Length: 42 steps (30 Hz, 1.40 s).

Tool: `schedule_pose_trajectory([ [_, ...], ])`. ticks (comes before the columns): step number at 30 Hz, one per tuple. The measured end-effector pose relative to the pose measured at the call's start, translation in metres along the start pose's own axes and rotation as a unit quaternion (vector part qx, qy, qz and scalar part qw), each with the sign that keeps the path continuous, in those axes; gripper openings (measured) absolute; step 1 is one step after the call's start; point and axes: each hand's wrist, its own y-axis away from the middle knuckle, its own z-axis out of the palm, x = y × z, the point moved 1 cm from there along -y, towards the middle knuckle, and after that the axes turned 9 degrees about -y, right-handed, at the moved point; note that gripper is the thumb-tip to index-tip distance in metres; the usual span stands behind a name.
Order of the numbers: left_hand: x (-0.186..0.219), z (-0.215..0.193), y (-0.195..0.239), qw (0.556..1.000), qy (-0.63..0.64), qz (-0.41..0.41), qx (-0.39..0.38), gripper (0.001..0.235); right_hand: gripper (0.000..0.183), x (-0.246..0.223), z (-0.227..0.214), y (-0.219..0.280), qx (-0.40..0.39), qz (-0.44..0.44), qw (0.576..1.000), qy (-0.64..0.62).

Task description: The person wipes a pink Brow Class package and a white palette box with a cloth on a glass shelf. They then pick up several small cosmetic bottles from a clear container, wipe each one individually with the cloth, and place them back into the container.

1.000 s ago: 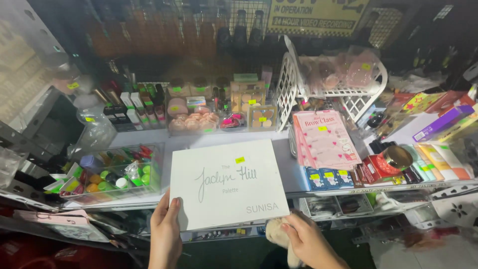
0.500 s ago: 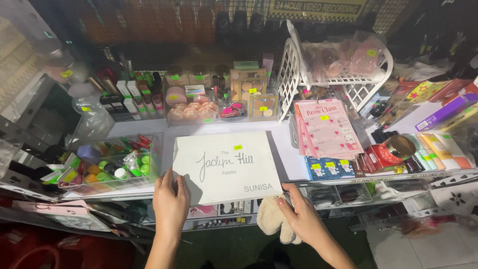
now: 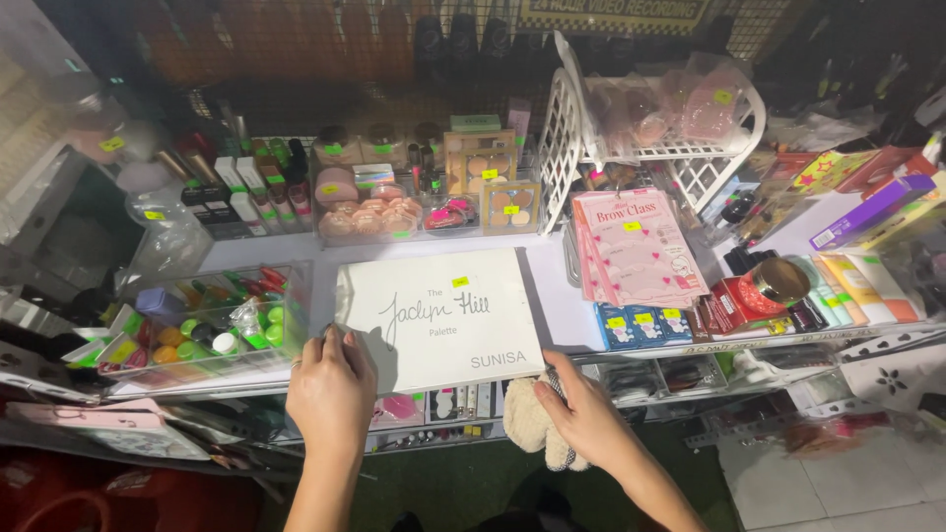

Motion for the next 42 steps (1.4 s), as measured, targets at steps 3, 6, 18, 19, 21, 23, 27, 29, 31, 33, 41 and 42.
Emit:
schedule_pose_trajectory([
  [3, 0.004, -0.004, 0.003, 0.999, -0.046, 0.012, 0.016, 0.031, 0.047, -0.006, -0.009, 0.006, -0.018, 0.011, 1.0, 0.02],
  [6, 0.022, -0.022, -0.001, 0.997, -0.028, 0.047, 0.056, 0.026, 0.052, -0.004, -0.027, 0.014, -0.018, 0.025, 0.999, 0.017],
  [18, 0.219, 0.077, -0.02, 0.762, 0.559, 0.001, -0.327, 0.071, 0.058, 0.056, -0.127, -0.005, 0.292, -0.008, 0.868, -0.402],
  [19, 0.231, 0.078, -0.021, 0.71, 0.572, -0.06, -0.406, 0.065, 0.058, 0.059, -0.128, -0.009, 0.279, 0.003, 0.874, -0.399],
  [21, 0.251, 0.087, -0.019, 0.649, 0.578, -0.116, -0.48, 0.06, 0.058, 0.062, -0.132, -0.015, 0.267, 0.012, 0.878, -0.396],
  [23, 0.258, 0.104, -0.015, 0.606, 0.62, -0.151, -0.476, 0.05, 0.058, 0.061, -0.13, -0.018, 0.259, 0.01, 0.883, -0.392],
  [27, 0.25, 0.088, -0.005, 0.604, 0.648, -0.119, -0.448, 0.045, 0.057, 0.051, -0.125, -0.005, 0.261, 0.003, 0.874, -0.41],
  [29, 0.238, 0.053, -0.005, 0.625, 0.667, -0.059, -0.402, 0.041, 0.055, 0.045, -0.121, 0.004, 0.255, -0.015, 0.871, -0.42],
  [31, 0.212, 0.02, 0.0, 0.645, 0.649, -0.06, -0.399, 0.043, 0.055, 0.041, -0.106, 0.021, 0.237, -0.015, 0.875, -0.423],
  [33, 0.185, 0.002, 0.005, 0.665, 0.63, -0.059, -0.396, 0.044, 0.056, 0.041, -0.092, 0.032, 0.219, -0.015, 0.878, -0.426],
  [41, 0.119, 0.0, 0.01, 0.672, 0.618, -0.208, -0.349, 0.036, 0.062, 0.023, -0.035, 0.029, 0.06, 0.076, 0.923, -0.373],
  [42, 0.119, 0.004, 0.008, 0.673, 0.618, -0.212, -0.346, 0.036, 0.062, 0.028, -0.033, 0.026, 0.055, 0.077, 0.923, -0.372],
])
